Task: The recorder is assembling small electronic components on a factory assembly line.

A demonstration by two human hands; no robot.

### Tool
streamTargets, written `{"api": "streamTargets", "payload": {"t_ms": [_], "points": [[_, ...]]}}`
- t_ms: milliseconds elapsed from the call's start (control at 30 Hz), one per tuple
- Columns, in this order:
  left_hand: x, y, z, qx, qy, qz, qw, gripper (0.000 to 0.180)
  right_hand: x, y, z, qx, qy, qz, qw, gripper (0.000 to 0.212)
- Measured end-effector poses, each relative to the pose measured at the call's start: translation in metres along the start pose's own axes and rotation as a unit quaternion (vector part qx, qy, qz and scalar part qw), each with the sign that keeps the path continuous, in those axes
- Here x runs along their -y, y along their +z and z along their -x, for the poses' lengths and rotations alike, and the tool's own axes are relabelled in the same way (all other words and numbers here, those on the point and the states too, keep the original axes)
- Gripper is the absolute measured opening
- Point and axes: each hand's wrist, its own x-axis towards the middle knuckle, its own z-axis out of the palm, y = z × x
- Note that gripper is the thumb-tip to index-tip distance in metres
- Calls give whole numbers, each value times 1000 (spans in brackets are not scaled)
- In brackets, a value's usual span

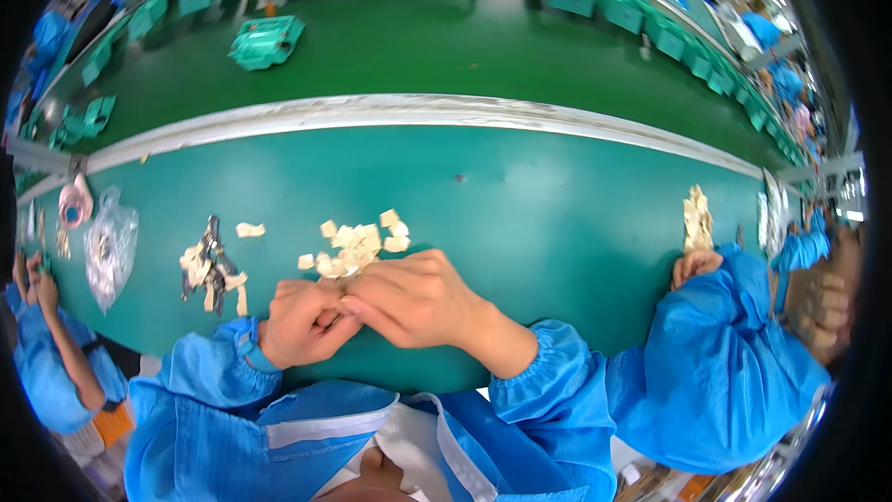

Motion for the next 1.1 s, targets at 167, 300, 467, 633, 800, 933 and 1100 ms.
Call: {"api": "streamTargets", "payload": {"t_ms": [167, 300, 467, 633, 800, 933, 1100], "points": [[1, 2, -3, -31, 53, -8, 998, 20, 0, -1, -2, 10, 19, -7, 1000, 7], [0, 4, -2, -43, 41, -17, 998, 19, 1, -4, -4, 35, 38, -17, 999, 7], [-3, 2, -1, -25, 14, -21, 999, 15, 2, -6, -6, 42, 39, -13, 998, 7], [-3, 1, -2, -18, 13, -22, 1000, 15, 3, -7, -6, 44, 40, -6, 998, 7], [0, 5, -3, -45, 42, -28, 998, 19, 0, -4, -4, 26, 37, -28, 999, 6], [-3, 1, -4, -8, 21, -22, 1000, 17, -1, -6, -3, 18, 46, -19, 999, 6], [-5, 0, -3, -2, 5, -18, 1000, 16, 2, -7, -3, 24, 44, -33, 998, 6]]}}
